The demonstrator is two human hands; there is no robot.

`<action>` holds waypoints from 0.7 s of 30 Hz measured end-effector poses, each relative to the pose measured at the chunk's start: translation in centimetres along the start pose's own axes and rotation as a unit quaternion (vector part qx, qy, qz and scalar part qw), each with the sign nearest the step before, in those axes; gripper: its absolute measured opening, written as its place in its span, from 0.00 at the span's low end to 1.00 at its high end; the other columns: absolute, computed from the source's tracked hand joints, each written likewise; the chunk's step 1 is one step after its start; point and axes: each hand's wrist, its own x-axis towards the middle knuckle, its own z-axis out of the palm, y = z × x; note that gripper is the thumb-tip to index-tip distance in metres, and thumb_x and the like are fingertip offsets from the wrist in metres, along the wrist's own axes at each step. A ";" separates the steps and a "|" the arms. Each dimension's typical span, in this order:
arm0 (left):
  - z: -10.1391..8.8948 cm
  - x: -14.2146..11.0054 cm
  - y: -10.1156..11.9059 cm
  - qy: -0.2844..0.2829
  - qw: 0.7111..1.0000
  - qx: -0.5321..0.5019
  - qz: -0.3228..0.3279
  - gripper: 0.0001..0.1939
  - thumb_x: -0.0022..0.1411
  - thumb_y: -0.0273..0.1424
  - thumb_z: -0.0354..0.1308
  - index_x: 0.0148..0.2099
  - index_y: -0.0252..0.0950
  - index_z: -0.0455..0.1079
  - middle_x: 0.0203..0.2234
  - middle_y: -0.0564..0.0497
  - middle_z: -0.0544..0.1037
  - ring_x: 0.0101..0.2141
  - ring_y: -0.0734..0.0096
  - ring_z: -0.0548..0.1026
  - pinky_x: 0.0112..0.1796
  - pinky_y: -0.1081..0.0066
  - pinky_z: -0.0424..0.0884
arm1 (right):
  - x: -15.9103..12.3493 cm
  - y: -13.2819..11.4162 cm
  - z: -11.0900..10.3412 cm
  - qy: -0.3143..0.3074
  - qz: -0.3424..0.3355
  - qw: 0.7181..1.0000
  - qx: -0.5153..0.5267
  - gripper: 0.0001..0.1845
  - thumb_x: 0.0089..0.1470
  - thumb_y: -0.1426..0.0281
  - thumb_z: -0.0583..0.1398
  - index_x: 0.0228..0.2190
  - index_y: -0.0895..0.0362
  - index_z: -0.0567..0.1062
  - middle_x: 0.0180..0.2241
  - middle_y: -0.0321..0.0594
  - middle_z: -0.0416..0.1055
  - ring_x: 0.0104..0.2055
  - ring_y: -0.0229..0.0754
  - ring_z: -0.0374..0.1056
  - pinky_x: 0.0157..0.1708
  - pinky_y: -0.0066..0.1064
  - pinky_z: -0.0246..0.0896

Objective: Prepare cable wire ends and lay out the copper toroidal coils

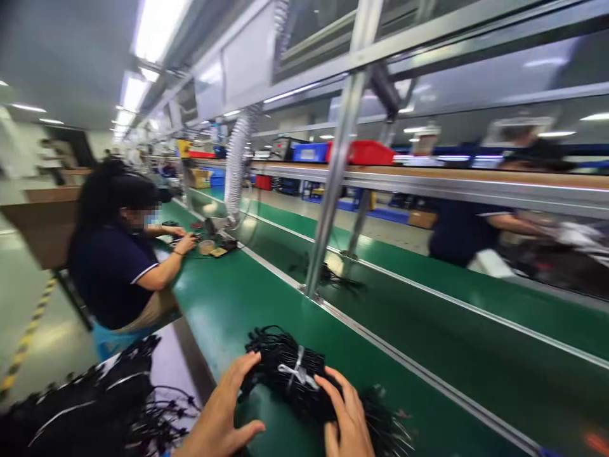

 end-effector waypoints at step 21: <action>1.7 9.6 2.7 -0.172 0.879 0.413 0.164 0.53 0.41 0.40 0.77 0.66 0.41 0.56 0.62 0.41 0.66 0.61 0.47 0.63 0.63 0.48 0.55 | 2.6 -4.7 -1.8 0.014 -0.164 0.984 0.068 0.21 0.68 0.52 0.51 0.45 0.51 0.76 0.37 0.42 0.77 0.36 0.45 0.74 0.36 0.34 0.71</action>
